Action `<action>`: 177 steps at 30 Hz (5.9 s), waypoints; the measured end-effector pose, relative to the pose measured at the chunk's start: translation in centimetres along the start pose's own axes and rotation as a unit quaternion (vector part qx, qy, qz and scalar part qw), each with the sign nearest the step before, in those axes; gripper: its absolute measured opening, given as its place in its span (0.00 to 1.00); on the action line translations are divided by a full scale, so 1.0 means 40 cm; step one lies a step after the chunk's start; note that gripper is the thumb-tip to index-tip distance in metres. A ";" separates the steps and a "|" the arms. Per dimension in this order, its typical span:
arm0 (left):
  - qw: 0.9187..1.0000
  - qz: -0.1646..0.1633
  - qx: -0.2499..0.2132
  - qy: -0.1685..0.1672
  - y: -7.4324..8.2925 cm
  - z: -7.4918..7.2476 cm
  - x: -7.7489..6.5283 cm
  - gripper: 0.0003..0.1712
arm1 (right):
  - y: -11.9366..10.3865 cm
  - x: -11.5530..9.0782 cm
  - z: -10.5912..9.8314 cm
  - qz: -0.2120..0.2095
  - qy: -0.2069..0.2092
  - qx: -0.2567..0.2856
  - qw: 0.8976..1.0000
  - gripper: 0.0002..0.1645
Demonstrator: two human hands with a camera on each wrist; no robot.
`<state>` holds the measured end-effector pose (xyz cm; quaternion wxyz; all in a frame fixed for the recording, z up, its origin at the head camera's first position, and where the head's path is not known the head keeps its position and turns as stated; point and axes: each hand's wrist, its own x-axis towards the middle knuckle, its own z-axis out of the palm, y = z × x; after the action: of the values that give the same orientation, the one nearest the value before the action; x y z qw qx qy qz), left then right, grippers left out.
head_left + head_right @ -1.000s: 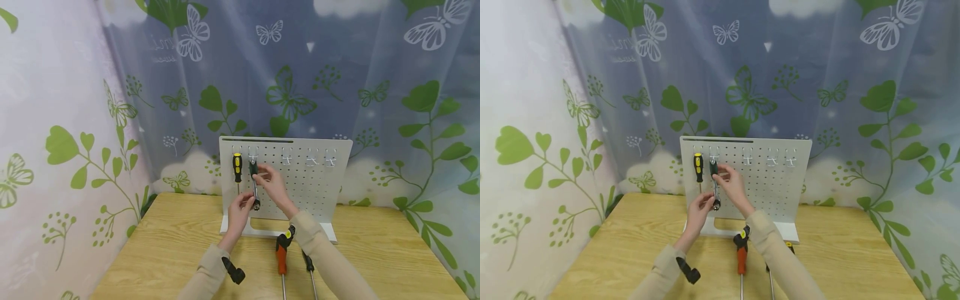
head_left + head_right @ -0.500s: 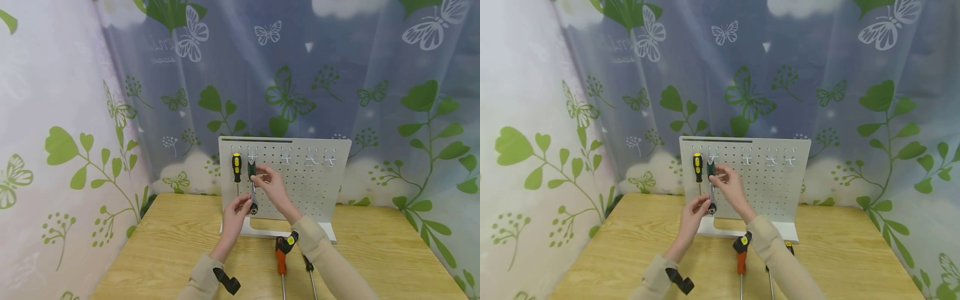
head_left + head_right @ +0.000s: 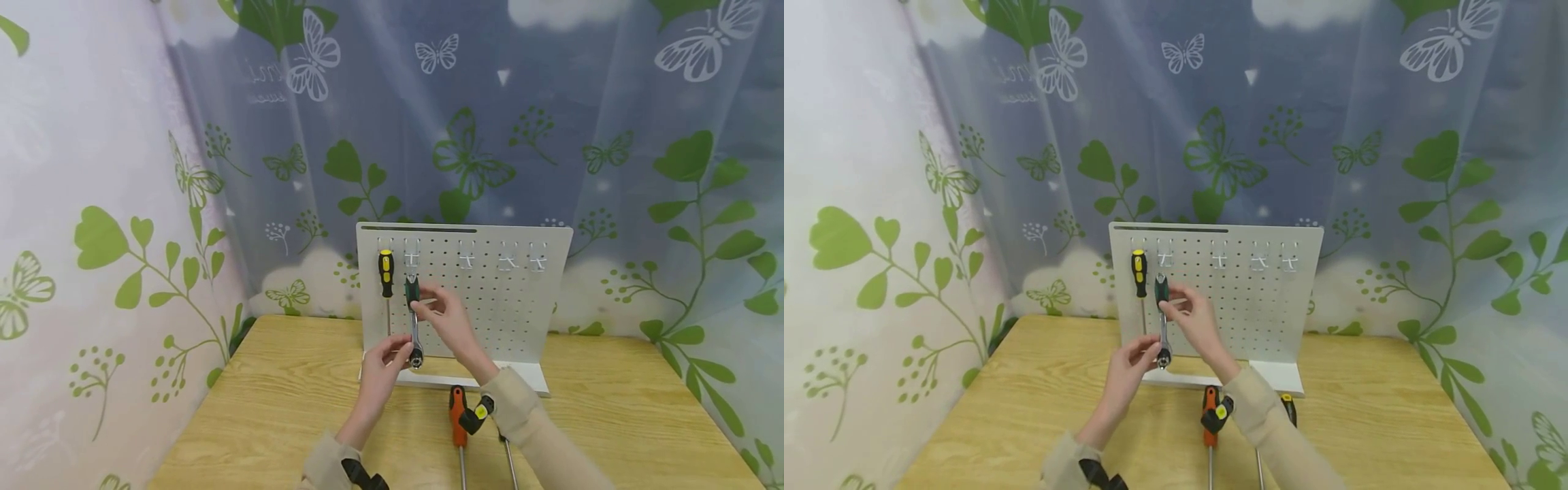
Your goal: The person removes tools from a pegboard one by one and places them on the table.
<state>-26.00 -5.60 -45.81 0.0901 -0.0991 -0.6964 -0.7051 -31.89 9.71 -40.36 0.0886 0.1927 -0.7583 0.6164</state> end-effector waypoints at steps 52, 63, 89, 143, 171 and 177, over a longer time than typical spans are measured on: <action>0.975 -0.144 0.118 -0.118 -0.174 -0.019 -0.239 0.04 | 0.243 -0.287 0.065 0.154 -0.034 0.006 0.988 0.33; 0.973 -0.104 0.177 -0.109 -0.160 -0.022 -0.247 0.04 | 0.248 -0.289 0.064 0.145 -0.041 -0.017 0.988 0.33; 0.959 -0.123 0.230 -0.111 -0.151 -0.037 -0.239 0.04 | 0.233 -0.258 0.095 0.134 -0.079 -0.256 0.954 0.29; 0.979 0.081 0.170 0.073 -0.084 -0.107 0.141 0.18 | 0.047 0.041 0.037 -0.004 0.005 -0.091 0.996 0.26; 0.995 0.067 0.047 0.048 -0.053 -0.079 0.140 0.13 | 0.064 0.148 0.105 0.019 0.020 0.021 0.999 0.29; 0.996 0.068 0.042 0.040 -0.043 -0.081 0.132 0.13 | 0.054 0.149 0.107 0.018 0.027 0.011 0.999 0.30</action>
<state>-31.60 -8.77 -46.11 0.1696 -0.1147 -0.7126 -0.6710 -37.76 4.83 -41.06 0.0956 0.1629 -0.7520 0.6315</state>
